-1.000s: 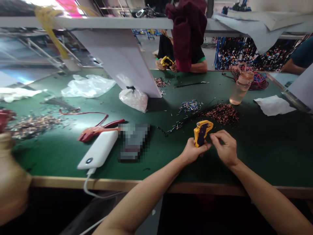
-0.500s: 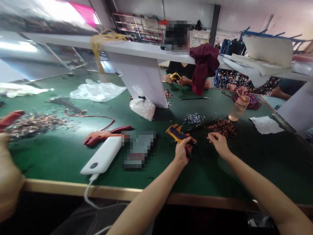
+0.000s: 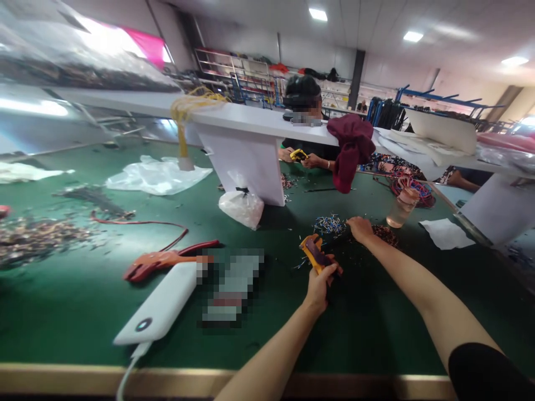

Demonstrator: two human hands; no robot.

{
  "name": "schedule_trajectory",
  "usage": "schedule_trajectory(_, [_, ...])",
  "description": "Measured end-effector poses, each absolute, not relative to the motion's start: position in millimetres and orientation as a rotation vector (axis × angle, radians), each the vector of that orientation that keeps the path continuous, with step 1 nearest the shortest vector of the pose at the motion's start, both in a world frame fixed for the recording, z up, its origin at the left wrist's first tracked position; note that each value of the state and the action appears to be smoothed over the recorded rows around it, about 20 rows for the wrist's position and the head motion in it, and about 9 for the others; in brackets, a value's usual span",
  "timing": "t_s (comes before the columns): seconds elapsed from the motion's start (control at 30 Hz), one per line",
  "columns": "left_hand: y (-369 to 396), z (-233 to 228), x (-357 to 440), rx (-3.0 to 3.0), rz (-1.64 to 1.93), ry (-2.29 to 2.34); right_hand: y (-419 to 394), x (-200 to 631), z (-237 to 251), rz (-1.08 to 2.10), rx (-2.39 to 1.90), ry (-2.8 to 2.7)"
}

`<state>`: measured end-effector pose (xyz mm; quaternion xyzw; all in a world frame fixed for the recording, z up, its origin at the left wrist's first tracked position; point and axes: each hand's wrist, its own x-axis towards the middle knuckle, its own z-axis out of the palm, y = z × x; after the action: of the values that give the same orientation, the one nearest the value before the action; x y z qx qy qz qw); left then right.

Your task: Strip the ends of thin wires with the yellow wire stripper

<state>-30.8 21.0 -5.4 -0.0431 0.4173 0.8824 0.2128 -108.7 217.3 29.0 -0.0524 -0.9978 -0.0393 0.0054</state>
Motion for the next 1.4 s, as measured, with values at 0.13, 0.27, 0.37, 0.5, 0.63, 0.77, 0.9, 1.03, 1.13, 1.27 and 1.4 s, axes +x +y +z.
schedule_trajectory(0.13, [23.2, -8.0, -27.1, -0.089, 2.410, 1.210, 225.4, -116.2, 33.6, -0.447, 0.053, -3.224])
schedule_trajectory(0.27, [22.5, -10.1, -27.6, -0.056, 2.414, 1.269, 220.5, -118.4, 35.4, -0.601, 0.263, -3.220])
schedule_trajectory(0.37, [22.0, -10.2, -29.0, -0.047, 2.434, 1.294, 219.8, -117.7, 43.8, -0.649, 0.320, -3.182])
schedule_trajectory(0.5, [22.1, -9.2, -30.2, -0.031, 2.458, 1.297, 221.6, -111.8, 67.4, -0.668, 0.234, -3.093])
schedule_trajectory(0.63, [22.2, -8.4, -29.7, -0.004, 2.461, 1.251, 223.0, -89.7, 91.5, -0.633, 0.119, -2.995])
schedule_trajectory(0.77, [21.0, -8.1, -28.4, 0.046, 2.439, 1.244, 229.8, -54.5, 95.1, -0.520, 0.036, -2.876])
schedule_trajectory(0.9, [18.5, -7.2, -28.6, 0.071, 2.378, 1.263, 242.8, -13.4, 72.2, -0.058, -0.014, -2.580])
schedule_trajectory(1.03, [14.6, -5.1, -28.7, 0.110, 2.343, 1.187, 240.4, 28.5, 44.4, 0.489, -0.046, -2.356])
schedule_trajectory(1.13, [11.4, -5.2, -27.6, 0.207, 2.307, 1.157, 223.1, 51.3, 31.6, 0.918, -0.064, -2.424])
schedule_trajectory(1.27, [11.5, -7.1, -23.8, 0.406, 2.102, 1.106, 201.6, 63.5, 21.9, 1.499, -0.252, -2.372])
schedule_trajectory(1.4, [15.5, 4.5, -17.7, 0.586, 1.988, 1.082, 194.8, 66.6, 8.4, 1.835, -0.335, -2.193])
